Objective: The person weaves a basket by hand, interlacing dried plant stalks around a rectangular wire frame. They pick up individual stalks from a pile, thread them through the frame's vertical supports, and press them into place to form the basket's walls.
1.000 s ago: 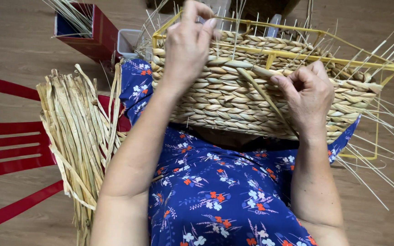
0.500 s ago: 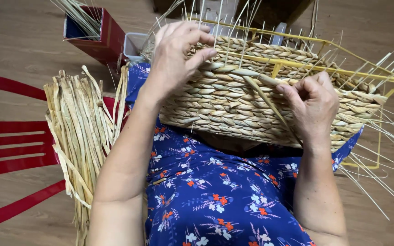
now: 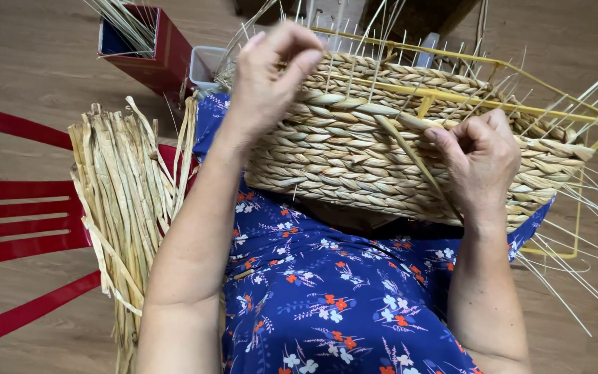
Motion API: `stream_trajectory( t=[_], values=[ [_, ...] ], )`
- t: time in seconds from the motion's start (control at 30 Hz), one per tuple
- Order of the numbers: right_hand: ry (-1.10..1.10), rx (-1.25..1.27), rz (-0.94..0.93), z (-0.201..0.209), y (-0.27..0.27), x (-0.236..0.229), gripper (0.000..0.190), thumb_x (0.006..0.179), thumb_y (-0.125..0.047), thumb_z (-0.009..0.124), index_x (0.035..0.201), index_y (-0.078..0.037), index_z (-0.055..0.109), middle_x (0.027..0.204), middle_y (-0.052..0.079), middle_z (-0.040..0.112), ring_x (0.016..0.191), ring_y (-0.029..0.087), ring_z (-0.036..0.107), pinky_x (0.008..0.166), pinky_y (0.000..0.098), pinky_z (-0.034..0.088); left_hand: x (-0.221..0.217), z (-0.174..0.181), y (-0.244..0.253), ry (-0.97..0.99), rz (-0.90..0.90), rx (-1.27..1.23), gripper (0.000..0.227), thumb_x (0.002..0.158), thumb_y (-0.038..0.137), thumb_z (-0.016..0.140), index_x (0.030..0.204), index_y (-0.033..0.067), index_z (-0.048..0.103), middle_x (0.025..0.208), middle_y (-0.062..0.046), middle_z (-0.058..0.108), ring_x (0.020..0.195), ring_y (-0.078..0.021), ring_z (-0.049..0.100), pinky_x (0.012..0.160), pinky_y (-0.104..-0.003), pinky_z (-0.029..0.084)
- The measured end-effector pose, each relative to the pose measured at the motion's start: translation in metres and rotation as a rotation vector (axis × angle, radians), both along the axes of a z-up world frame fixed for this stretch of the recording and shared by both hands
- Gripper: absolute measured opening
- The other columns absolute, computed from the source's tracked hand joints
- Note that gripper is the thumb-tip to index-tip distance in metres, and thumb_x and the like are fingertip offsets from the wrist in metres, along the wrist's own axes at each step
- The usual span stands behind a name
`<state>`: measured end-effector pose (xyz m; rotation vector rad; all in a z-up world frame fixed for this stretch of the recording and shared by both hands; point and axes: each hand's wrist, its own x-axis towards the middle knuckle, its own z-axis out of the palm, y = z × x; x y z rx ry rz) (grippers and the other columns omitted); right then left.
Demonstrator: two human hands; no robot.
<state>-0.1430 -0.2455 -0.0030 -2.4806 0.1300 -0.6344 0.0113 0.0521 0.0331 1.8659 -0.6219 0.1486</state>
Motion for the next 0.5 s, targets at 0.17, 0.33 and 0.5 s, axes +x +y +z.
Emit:
stream_trajectory(
  t=[0.17, 0.33, 0.5],
  values=[
    [0.003, -0.001, -0.001, 0.001, 0.000, 0.000, 0.033, 0.095, -0.022, 0.094, 0.087, -0.001, 0.070, 0.090, 0.006, 0.057, 0.078, 0.017, 0.056, 0.067, 0.0326, 0.044, -0.002, -0.009, 0.020, -0.100, 0.188, -0.003, 0.020, 0.101, 0.037, 0.070, 0.096, 0.0179, 0.070, 0.103, 0.005, 0.073, 0.106, -0.0160, 0.067, 0.102, -0.047, 0.053],
    [-0.001, -0.021, -0.002, 0.000, 0.000, 0.000, 0.033, 0.095, -0.021, 0.095, 0.086, 0.000, 0.070, 0.084, 0.006, 0.057, 0.079, 0.019, 0.056, 0.068, 0.0334, 0.044, -0.021, -0.008, 0.021, -0.405, 0.333, 0.354, 0.024, 0.094, 0.037, 0.084, 0.090, 0.0147, 0.077, 0.119, -0.006, 0.069, 0.126, -0.0293, 0.055, 0.115, -0.058, 0.032],
    [-0.003, -0.006, 0.008, -0.001, -0.001, 0.000, 0.033, 0.097, -0.021, 0.094, 0.087, 0.000, 0.069, 0.085, 0.007, 0.057, 0.079, 0.019, 0.057, 0.069, 0.0334, 0.045, -0.014, -0.020, 0.010, -0.345, 0.314, 0.409, 0.032, 0.088, 0.035, 0.087, 0.106, 0.0105, 0.079, 0.136, -0.012, 0.061, 0.140, -0.0356, 0.044, 0.119, -0.067, 0.017]
  ],
)
